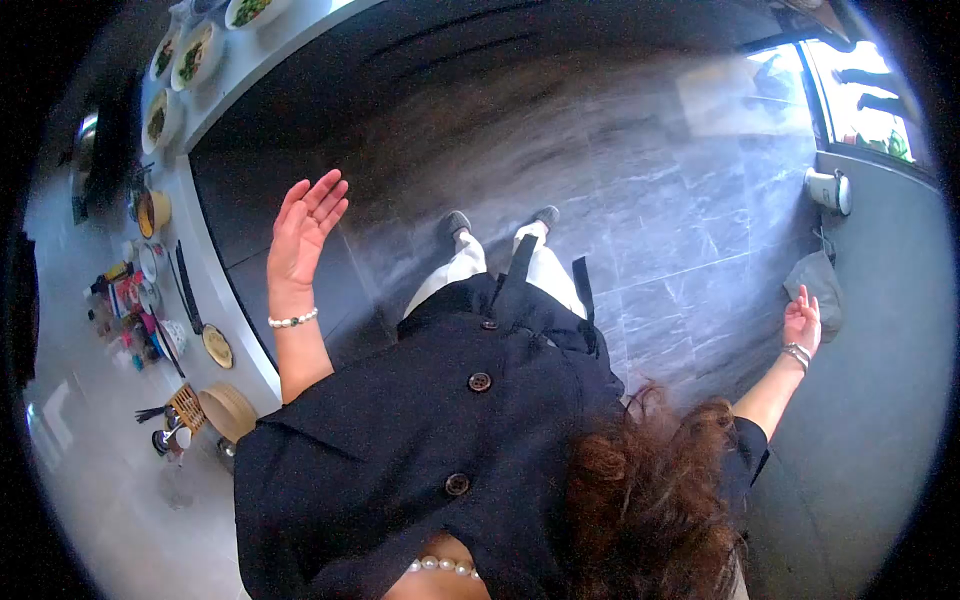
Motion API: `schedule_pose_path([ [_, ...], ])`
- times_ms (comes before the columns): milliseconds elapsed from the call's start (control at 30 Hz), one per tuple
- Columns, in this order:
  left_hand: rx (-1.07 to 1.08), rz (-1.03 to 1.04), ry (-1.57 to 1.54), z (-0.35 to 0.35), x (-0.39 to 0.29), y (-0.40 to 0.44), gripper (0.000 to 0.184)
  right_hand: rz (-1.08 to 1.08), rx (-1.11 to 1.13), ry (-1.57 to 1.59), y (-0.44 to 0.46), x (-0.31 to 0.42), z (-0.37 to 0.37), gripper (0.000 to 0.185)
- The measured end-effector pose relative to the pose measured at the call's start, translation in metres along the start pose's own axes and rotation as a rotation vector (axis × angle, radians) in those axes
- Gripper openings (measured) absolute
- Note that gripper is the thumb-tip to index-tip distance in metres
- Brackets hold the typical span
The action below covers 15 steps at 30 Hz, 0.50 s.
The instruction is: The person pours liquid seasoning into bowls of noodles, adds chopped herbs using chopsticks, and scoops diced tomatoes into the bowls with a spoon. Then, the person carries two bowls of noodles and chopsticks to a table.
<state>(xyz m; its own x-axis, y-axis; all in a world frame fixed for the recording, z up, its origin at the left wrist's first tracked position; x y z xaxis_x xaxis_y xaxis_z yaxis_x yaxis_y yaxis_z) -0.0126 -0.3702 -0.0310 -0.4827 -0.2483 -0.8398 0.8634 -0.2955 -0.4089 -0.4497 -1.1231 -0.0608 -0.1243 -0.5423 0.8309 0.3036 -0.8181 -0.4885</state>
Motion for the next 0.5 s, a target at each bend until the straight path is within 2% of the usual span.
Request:
schedule_pose_path([
  [100,-0.06,0.036,-0.069,-0.026,0.002,-0.006,0.021,0.089,0.046,-0.052,-0.006,0.002,0.012,0.05],
  [167,-0.109,0.064,-0.112,-0.051,0.001,-0.014,0.02,0.132,0.091,0.0,0.014,0.02,-0.016,0.037],
  [333,-0.199,0.065,-0.237,-0.098,0.016,-0.021,0.016,0.014,0.003,-0.048,-0.003,0.031,-0.042,0.039],
  [367,-0.214,0.054,-0.258,-0.103,0.018,-0.022,0.015,0.052,0.067,-0.043,-0.007,0.016,-0.039,0.045],
  [500,-0.224,0.038,-0.316,-0.108,0.021,-0.025,0.014,0.111,0.091,-0.011,-0.04,-0.068,-0.001,0.053],
])
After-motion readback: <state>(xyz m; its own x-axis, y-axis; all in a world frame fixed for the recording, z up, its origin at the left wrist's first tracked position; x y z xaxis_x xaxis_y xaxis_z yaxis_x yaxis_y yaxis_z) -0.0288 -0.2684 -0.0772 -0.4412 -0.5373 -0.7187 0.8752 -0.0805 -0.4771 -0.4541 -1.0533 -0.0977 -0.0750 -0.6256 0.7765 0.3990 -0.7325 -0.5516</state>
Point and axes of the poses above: each hand's wrist, its own y-axis towards the middle knuckle, its own z-axis out of the palm, x = y × z, the point moved 10 cm from there along y, towards the middle knuckle, and after that the axes turned 9 degrees about y, right-handed, at the moved point
